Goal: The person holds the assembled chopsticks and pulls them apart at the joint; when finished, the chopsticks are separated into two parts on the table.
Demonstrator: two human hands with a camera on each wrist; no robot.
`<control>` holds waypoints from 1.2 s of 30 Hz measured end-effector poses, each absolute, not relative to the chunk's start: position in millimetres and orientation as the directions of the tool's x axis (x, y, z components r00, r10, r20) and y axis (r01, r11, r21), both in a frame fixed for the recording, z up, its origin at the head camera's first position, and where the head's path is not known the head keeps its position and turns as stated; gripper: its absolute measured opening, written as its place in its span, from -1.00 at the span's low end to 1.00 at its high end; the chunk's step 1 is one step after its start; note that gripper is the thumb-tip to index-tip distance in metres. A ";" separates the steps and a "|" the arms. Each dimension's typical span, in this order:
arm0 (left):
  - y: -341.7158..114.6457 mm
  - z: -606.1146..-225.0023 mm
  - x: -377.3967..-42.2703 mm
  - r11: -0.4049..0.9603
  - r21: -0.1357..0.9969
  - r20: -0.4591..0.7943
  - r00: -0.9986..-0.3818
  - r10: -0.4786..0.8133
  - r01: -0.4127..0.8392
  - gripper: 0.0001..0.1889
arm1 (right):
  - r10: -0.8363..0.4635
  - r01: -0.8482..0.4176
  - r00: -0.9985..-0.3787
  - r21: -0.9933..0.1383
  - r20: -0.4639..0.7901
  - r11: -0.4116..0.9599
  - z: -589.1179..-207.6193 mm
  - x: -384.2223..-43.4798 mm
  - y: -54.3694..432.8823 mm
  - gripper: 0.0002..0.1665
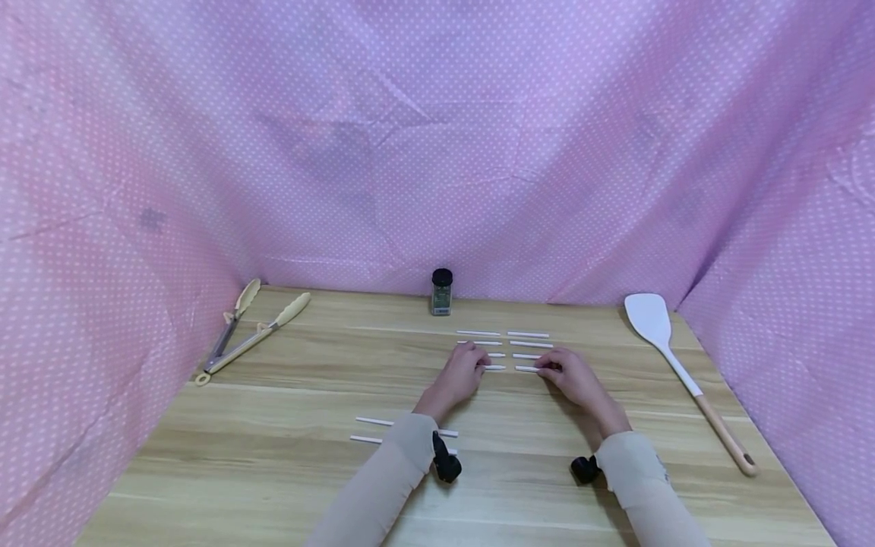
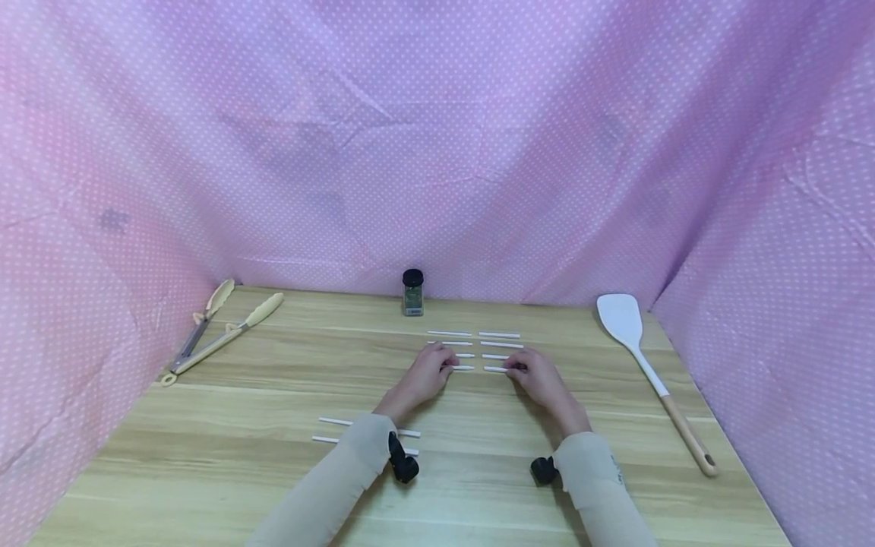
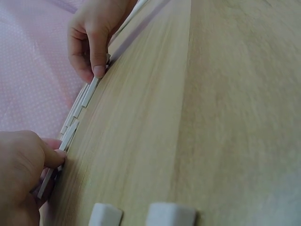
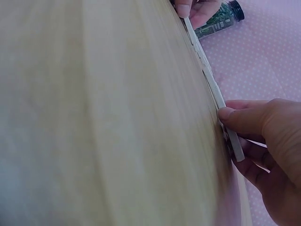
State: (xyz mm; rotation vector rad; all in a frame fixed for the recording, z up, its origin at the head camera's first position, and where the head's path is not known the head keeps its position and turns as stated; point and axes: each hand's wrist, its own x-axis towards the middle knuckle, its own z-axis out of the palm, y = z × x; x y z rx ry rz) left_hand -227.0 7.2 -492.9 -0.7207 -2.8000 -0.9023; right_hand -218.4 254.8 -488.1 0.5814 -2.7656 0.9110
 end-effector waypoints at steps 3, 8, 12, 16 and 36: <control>7.7 -493.6 -225.6 0.709 0.523 0.240 -0.880 0.411 0.474 -0.87 | -0.311 -0.416 -0.908 -0.526 0.279 0.742 -488.6 -218.1 255.4 -0.88; 8.7 -495.1 -224.3 0.712 0.507 0.250 -0.873 0.418 0.486 -0.86 | -0.321 -0.427 -0.903 -0.519 0.286 0.740 -488.8 -217.6 256.9 -0.89; 9.6 -495.8 -223.4 0.712 0.497 0.263 -0.868 0.420 0.495 -0.85 | -0.322 -0.420 -0.907 -0.527 0.271 0.739 -488.8 -217.3 258.1 -0.89; 10.7 -495.9 -221.5 0.714 0.489 0.273 -0.865 0.421 0.502 -0.85 | -0.332 -0.420 -0.907 -0.524 0.259 0.741 -488.8 -216.7 259.3 -0.88; -25.1 -471.1 -208.0 0.722 0.506 0.224 -0.880 0.419 0.472 -0.80 | -0.411 -0.536 -0.844 -0.530 0.343 0.657 -469.3 -202.4 234.8 -0.81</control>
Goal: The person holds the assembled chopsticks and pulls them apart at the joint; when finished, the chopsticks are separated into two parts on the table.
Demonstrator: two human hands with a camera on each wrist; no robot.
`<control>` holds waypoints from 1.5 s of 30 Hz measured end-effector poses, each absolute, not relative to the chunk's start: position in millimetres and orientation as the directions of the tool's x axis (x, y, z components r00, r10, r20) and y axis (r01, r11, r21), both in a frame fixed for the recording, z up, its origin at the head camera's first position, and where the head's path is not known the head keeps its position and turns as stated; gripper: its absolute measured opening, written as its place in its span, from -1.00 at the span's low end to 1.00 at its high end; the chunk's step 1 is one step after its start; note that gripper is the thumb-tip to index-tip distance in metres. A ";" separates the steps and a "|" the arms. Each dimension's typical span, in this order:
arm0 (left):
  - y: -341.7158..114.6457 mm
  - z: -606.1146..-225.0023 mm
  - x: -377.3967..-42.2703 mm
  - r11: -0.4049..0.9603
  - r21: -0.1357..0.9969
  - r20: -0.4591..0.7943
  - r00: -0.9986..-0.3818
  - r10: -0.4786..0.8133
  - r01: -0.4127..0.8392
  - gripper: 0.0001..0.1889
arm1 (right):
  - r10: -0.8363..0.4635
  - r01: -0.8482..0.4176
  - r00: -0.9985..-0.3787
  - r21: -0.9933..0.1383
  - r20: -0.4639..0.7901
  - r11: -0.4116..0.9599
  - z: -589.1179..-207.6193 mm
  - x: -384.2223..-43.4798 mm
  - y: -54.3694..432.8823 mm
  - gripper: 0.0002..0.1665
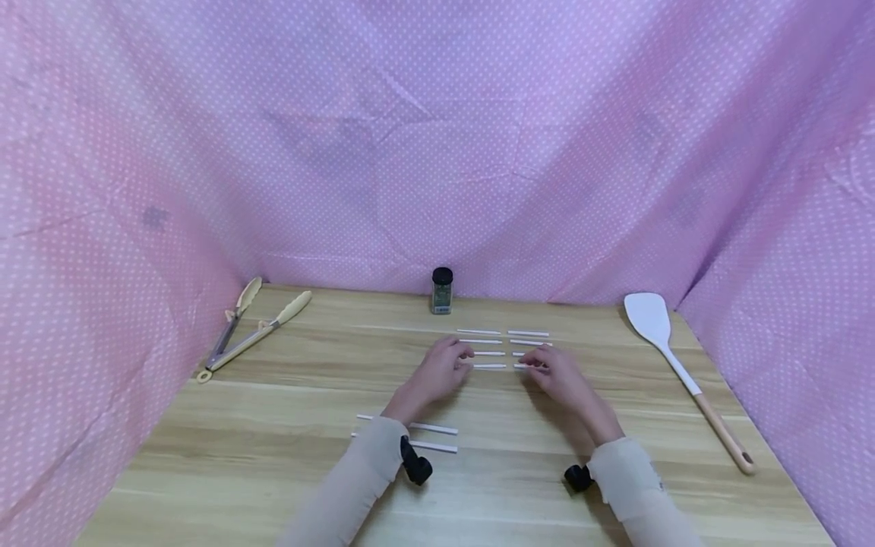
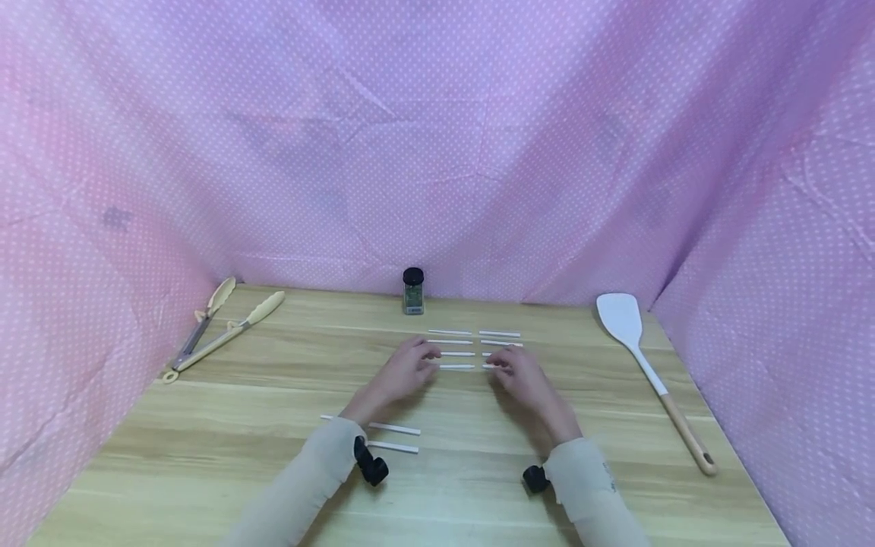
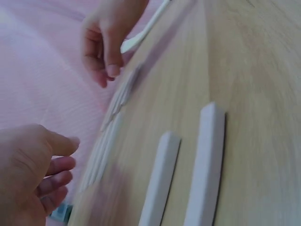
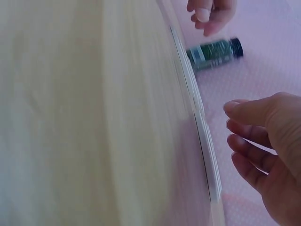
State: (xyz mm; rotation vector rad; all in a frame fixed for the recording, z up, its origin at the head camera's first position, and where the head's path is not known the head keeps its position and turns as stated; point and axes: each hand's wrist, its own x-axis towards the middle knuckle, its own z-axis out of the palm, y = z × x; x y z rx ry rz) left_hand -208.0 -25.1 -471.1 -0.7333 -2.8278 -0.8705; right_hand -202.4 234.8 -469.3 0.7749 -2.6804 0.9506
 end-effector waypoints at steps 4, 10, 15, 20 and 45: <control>-44.7 -469.6 -207.7 0.697 0.545 0.214 -0.881 0.422 0.467 -0.78 | -0.429 -0.532 -0.846 -0.570 0.317 0.627 -467.1 -197.1 219.1 -0.80; -75.8 -467.4 -198.0 0.642 0.652 0.177 -0.904 0.389 0.404 -0.75 | -0.456 -0.534 -0.839 -0.617 0.298 0.579 -465.5 -186.0 196.9 -0.78; -102.6 -470.2 -184.5 0.623 0.692 0.163 -0.920 0.357 0.365 -0.77 | -0.490 -0.545 -0.826 -0.619 0.279 0.566 -468.1 -172.5 180.8 -0.75; -129.3 -473.6 -169.0 0.623 0.716 0.131 -0.937 0.323 0.315 -0.78 | -0.530 -0.560 -0.807 -0.620 0.260 0.549 -469.2 -160.7 166.6 -0.74; -186.7 -477.5 -131.1 0.588 0.748 0.060 -0.915 0.400 0.306 -0.82 | -0.600 -0.492 -0.789 -0.719 0.132 0.490 -478.6 -138.0 133.2 -0.76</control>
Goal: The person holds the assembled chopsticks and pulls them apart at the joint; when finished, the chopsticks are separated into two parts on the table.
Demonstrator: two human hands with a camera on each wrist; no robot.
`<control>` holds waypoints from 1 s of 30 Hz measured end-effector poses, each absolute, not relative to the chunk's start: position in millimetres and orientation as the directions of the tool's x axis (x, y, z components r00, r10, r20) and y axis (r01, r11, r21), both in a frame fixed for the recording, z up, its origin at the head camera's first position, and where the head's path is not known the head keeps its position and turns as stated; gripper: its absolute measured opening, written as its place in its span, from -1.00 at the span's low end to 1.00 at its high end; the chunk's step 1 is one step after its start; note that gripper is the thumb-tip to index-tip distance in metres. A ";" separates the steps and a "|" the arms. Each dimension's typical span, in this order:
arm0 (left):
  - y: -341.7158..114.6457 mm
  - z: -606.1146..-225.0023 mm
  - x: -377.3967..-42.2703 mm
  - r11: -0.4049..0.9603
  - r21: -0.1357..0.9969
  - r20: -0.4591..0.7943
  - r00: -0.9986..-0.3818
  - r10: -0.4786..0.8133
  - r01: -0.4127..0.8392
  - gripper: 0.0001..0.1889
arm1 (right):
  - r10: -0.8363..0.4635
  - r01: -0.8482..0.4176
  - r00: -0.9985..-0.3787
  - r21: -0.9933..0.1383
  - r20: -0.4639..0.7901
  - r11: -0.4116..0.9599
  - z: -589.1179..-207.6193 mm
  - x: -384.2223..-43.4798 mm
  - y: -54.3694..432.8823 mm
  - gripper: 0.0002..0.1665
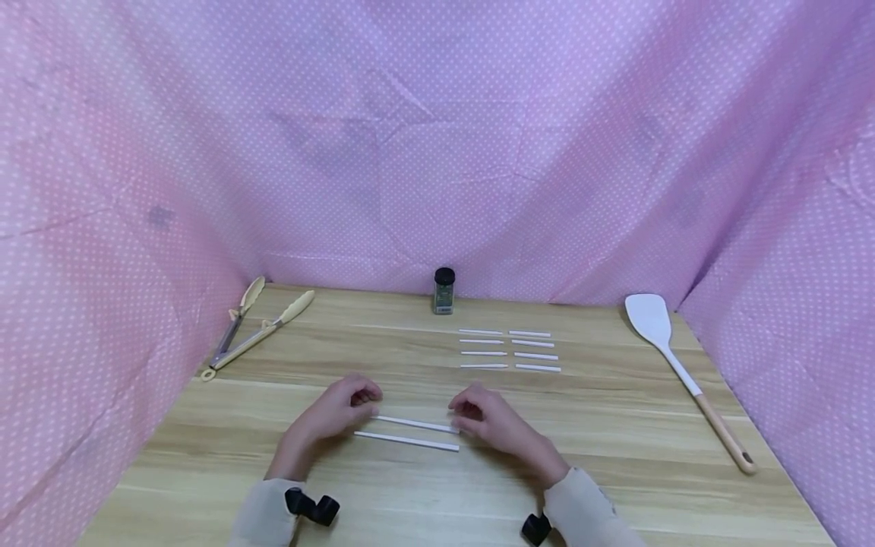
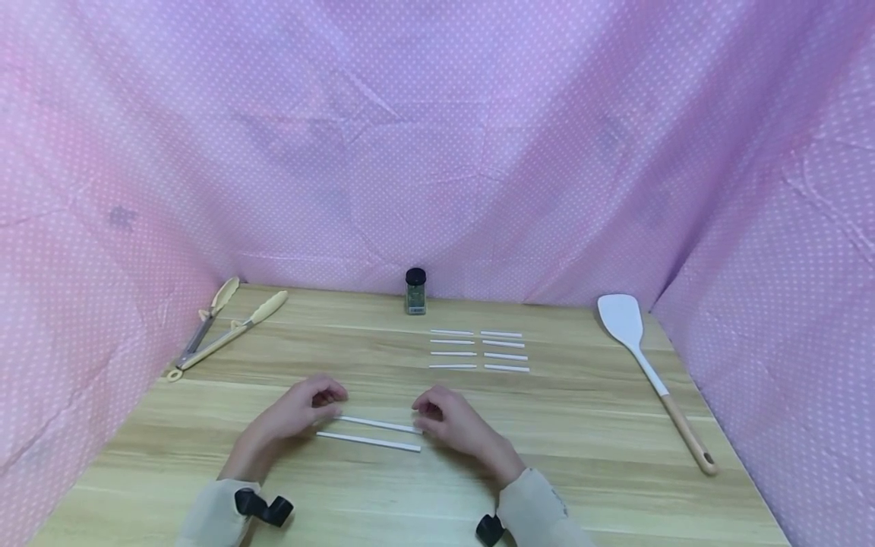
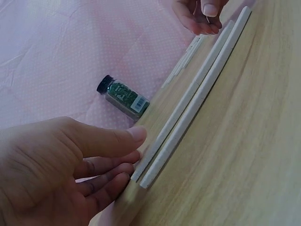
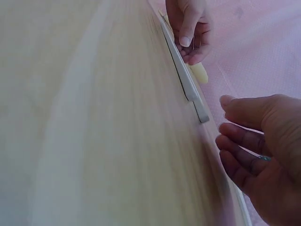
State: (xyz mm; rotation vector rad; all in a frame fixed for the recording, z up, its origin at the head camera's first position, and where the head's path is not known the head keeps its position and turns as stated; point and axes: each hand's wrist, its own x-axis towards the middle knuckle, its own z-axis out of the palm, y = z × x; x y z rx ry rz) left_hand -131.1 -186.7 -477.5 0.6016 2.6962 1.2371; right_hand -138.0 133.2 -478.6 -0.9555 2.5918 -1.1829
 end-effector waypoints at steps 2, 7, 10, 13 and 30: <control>-186.7 -477.5 -130.8 0.587 0.747 0.061 -0.911 0.408 0.312 -0.82 | -0.602 -0.481 -0.790 -0.726 0.116 0.491 -480.0 -138.0 132.1 -0.77; -186.1 -476.6 -131.5 0.581 0.746 0.054 -0.900 0.433 0.325 -0.83 | -0.605 -0.468 -0.791 -0.726 0.090 0.504 -483.8 -138.8 131.1 -0.78; -184.9 -475.7 -132.3 0.578 0.742 0.053 -0.889 0.455 0.340 -0.86 | -0.614 -0.473 -0.785 -0.718 0.080 0.511 -485.1 -139.0 130.7 -0.78; -183.7 -475.1 -133.4 0.579 0.733 0.054 -0.879 0.474 0.357 -0.88 | -0.620 -0.475 -0.782 -0.711 0.069 0.519 -485.0 -138.6 130.2 -0.79; -173.7 -473.1 -136.5 0.642 0.637 0.044 -0.852 0.521 0.426 -0.88 | -0.656 -0.534 -0.753 -0.636 0.057 0.558 -478.1 -137.4 124.5 -0.94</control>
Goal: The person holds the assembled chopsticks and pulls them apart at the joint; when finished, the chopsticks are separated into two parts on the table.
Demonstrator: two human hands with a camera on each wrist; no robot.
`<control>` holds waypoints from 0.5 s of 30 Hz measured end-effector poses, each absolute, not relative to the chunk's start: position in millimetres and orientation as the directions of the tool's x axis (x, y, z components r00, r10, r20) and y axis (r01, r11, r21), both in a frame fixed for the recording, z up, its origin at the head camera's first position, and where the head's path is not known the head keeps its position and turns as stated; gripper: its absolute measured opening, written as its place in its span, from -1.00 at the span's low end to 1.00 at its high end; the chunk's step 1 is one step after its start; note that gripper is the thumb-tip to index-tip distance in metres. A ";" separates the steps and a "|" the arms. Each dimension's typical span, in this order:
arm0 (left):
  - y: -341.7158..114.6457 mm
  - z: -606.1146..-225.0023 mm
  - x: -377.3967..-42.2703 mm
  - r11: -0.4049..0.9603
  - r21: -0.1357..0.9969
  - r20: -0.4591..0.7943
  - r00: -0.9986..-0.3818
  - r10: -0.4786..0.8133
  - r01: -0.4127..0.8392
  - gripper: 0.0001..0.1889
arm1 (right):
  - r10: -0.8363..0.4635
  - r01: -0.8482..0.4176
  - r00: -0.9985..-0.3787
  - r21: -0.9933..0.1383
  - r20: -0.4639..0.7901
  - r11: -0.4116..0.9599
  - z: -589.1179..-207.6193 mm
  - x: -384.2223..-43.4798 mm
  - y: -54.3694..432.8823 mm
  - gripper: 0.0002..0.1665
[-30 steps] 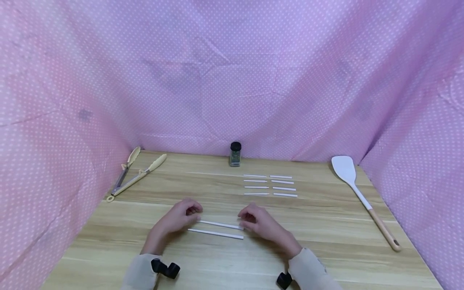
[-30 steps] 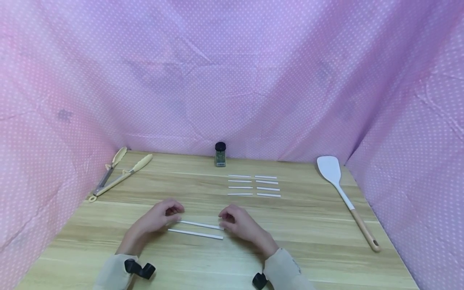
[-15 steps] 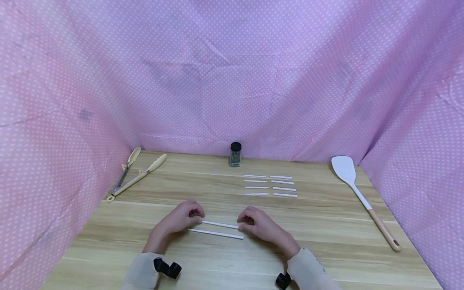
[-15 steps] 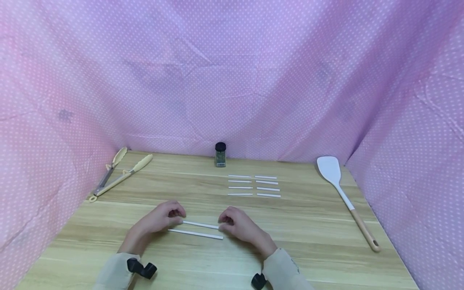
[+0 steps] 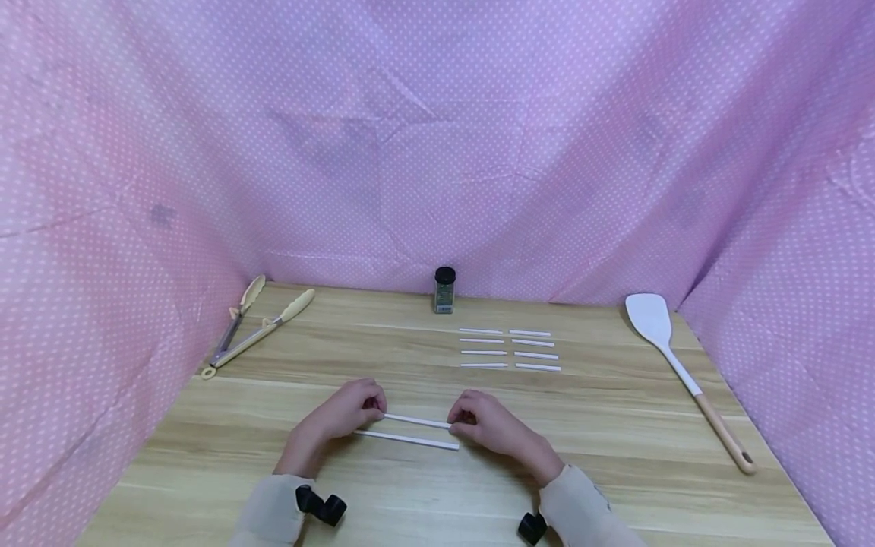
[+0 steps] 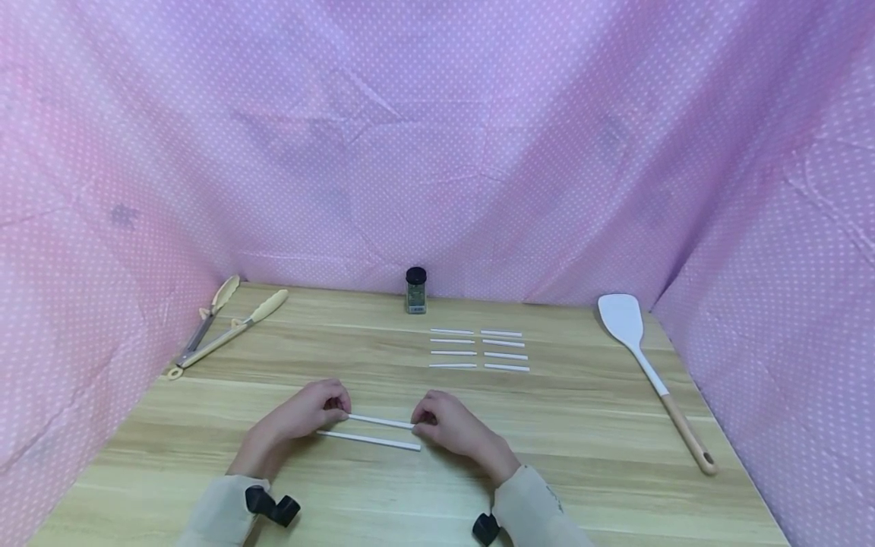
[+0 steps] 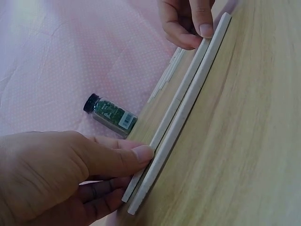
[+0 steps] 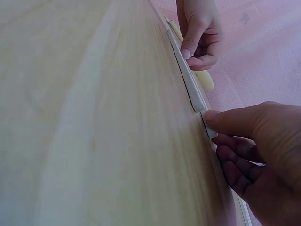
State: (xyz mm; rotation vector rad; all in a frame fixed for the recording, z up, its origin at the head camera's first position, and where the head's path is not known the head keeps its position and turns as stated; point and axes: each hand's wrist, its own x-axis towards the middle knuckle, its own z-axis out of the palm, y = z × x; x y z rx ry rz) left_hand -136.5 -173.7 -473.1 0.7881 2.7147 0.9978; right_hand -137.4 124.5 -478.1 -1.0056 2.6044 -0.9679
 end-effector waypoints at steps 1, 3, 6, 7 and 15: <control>-173.0 -472.5 -136.5 0.646 0.633 0.043 -0.852 0.522 0.427 -0.88 | -0.654 -0.532 -0.755 -0.633 0.055 0.561 -477.8 -137.4 124.2 -0.94; -172.0 -471.1 -136.2 0.652 0.631 0.036 -0.856 0.515 0.419 -0.88 | -0.643 -0.519 -0.765 -0.637 0.047 0.571 -477.6 -137.5 123.7 -0.95; -170.8 -468.3 -135.9 0.660 0.650 0.008 -0.873 0.489 0.376 -0.90 | -0.621 -0.489 -0.783 -0.652 0.036 0.579 -477.8 -138.0 123.9 -0.95; -170.3 -466.9 -135.8 0.661 0.661 -0.004 -0.878 0.478 0.357 -0.91 | -0.613 -0.480 -0.789 -0.658 0.034 0.580 -477.4 -138.0 124.5 -0.95; -162.7 -450.6 -134.0 0.661 0.707 -0.086 -0.897 0.434 0.252 -0.96 | -0.572 -0.477 -0.816 -0.657 0.084 0.584 -466.4 -141.4 133.5 -0.92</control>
